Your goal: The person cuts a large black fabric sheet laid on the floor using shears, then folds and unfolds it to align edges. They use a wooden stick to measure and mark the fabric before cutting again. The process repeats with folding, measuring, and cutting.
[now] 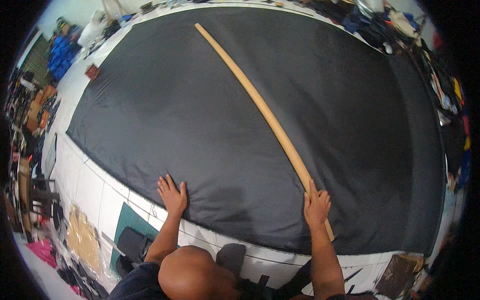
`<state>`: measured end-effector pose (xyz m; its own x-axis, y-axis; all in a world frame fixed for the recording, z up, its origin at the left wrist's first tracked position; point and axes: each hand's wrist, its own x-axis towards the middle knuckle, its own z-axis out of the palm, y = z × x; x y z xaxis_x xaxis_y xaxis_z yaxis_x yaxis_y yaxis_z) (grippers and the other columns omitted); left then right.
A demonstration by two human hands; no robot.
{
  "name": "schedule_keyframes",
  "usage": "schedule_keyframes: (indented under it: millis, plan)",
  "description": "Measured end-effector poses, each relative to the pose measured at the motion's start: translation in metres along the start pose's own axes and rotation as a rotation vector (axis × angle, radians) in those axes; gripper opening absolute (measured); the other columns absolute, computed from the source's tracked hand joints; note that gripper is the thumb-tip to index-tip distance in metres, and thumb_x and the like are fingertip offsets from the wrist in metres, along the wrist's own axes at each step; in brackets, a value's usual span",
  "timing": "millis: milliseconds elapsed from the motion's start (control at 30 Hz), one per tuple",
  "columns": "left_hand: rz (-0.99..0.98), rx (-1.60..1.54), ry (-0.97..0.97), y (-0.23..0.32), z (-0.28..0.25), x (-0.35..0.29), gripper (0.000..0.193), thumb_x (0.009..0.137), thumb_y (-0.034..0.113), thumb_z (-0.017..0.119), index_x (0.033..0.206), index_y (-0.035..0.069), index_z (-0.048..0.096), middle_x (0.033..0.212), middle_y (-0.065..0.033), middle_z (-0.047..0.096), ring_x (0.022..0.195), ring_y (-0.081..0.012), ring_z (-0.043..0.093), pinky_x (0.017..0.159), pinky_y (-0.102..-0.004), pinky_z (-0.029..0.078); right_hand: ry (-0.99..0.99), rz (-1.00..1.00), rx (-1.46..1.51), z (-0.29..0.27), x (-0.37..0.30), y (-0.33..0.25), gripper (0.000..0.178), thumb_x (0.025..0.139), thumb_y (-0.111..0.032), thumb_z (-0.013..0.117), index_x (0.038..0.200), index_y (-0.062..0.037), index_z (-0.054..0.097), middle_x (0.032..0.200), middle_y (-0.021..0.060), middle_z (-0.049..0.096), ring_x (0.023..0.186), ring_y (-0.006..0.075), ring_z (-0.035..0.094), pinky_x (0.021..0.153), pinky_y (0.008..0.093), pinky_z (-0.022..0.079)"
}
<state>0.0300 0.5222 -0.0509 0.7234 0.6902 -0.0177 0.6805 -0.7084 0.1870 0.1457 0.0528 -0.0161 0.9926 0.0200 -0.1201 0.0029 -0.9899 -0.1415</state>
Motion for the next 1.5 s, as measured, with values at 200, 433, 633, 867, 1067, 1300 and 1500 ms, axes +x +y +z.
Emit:
schedule_keyframes:
  millis: [200, 433, 633, 867, 1067, 1300, 1500]
  plan:
    - [0.144, 0.014, -0.092, 0.033, 0.007, -0.035, 0.081, 0.097, 0.051, 0.047, 0.152, -0.002, 0.024, 0.158, -0.0298, 0.016, 0.147, -0.0452, 0.014, 0.119, -0.0547, 0.009, 0.184, 0.104, -0.041, 0.005, -0.016, 0.082, 0.054, 0.097, -0.032, 0.058, 0.149, -0.0265, 0.043, 0.103, 0.0153, 0.052, 0.094, 0.0328, 0.053, 0.084, 0.046, 0.045]
    - [0.157, 0.031, -0.063, 0.044, 0.015, -0.048, 0.083, 0.096, 0.05, 0.048, 0.153, -0.003, 0.019, 0.159, -0.029, 0.013, 0.148, -0.0441, 0.011, 0.119, -0.0556, 0.008, 0.2, 0.336, -0.085, -0.003, -0.035, 0.16, 0.056, 0.098, -0.033, 0.056, 0.151, -0.0262, 0.038, 0.101, 0.0158, 0.052, 0.091, 0.0324, 0.055, 0.081, 0.0458, 0.048]
    - [0.172, 0.043, -0.045, 0.044, 0.014, -0.048, 0.082, 0.096, 0.049, 0.049, 0.153, -0.004, 0.02, 0.159, -0.0284, 0.014, 0.148, -0.0439, 0.012, 0.119, -0.0563, 0.009, 0.236, 0.464, -0.059, -0.004, -0.042, 0.219, 0.056, 0.099, -0.032, 0.054, 0.152, -0.0252, 0.035, 0.102, 0.0182, 0.052, 0.091, 0.0351, 0.055, 0.082, 0.0462, 0.047]
    - [0.248, -0.002, -0.06, 0.034, 0.012, -0.051, 0.084, 0.093, 0.051, 0.053, 0.151, -0.005, 0.026, 0.158, -0.0304, 0.016, 0.148, -0.0451, 0.013, 0.118, -0.0574, 0.009, 0.322, 0.453, 0.003, -0.005, -0.011, 0.209, 0.053, 0.103, -0.027, 0.049, 0.153, -0.0187, 0.034, 0.1, 0.0198, 0.052, 0.091, 0.0357, 0.054, 0.084, 0.0447, 0.046]
    - [0.296, -0.049, -0.051, 0.047, 0.0, -0.056, 0.081, 0.091, 0.052, 0.056, 0.148, -0.002, 0.034, 0.155, -0.0298, 0.025, 0.145, -0.0452, 0.021, 0.117, -0.0566, 0.015, 0.313, 0.233, 0.191, -0.008, 0.008, 0.127, 0.051, 0.103, -0.024, 0.049, 0.152, -0.0152, 0.037, 0.101, 0.0185, 0.052, 0.093, 0.0347, 0.054, 0.084, 0.0434, 0.046]
    - [0.096, -0.23, 0.219, 0.029, -0.008, 0.071, 0.069, 0.094, 0.043, 0.056, 0.145, -0.001, 0.038, 0.153, -0.0282, 0.031, 0.143, -0.0447, 0.026, 0.118, -0.0527, 0.019, 0.149, -0.291, 0.176, -0.012, 0.045, -0.047, 0.049, 0.096, -0.023, 0.059, 0.143, -0.0127, 0.048, 0.102, 0.0191, 0.055, 0.093, 0.0364, 0.056, 0.082, 0.046, 0.047]
    - [-0.143, -0.051, 0.215, 0.021, 0.017, 0.157, 0.077, 0.095, 0.051, 0.048, 0.151, 0.0, 0.031, 0.156, -0.0284, 0.024, 0.147, -0.0432, 0.02, 0.12, -0.0525, 0.013, 0.06, -0.735, 0.212, 0.004, 0.084, -0.234, 0.05, 0.091, -0.029, 0.065, 0.14, -0.025, 0.054, 0.099, 0.015, 0.055, 0.09, 0.0327, 0.056, 0.08, 0.0461, 0.048]
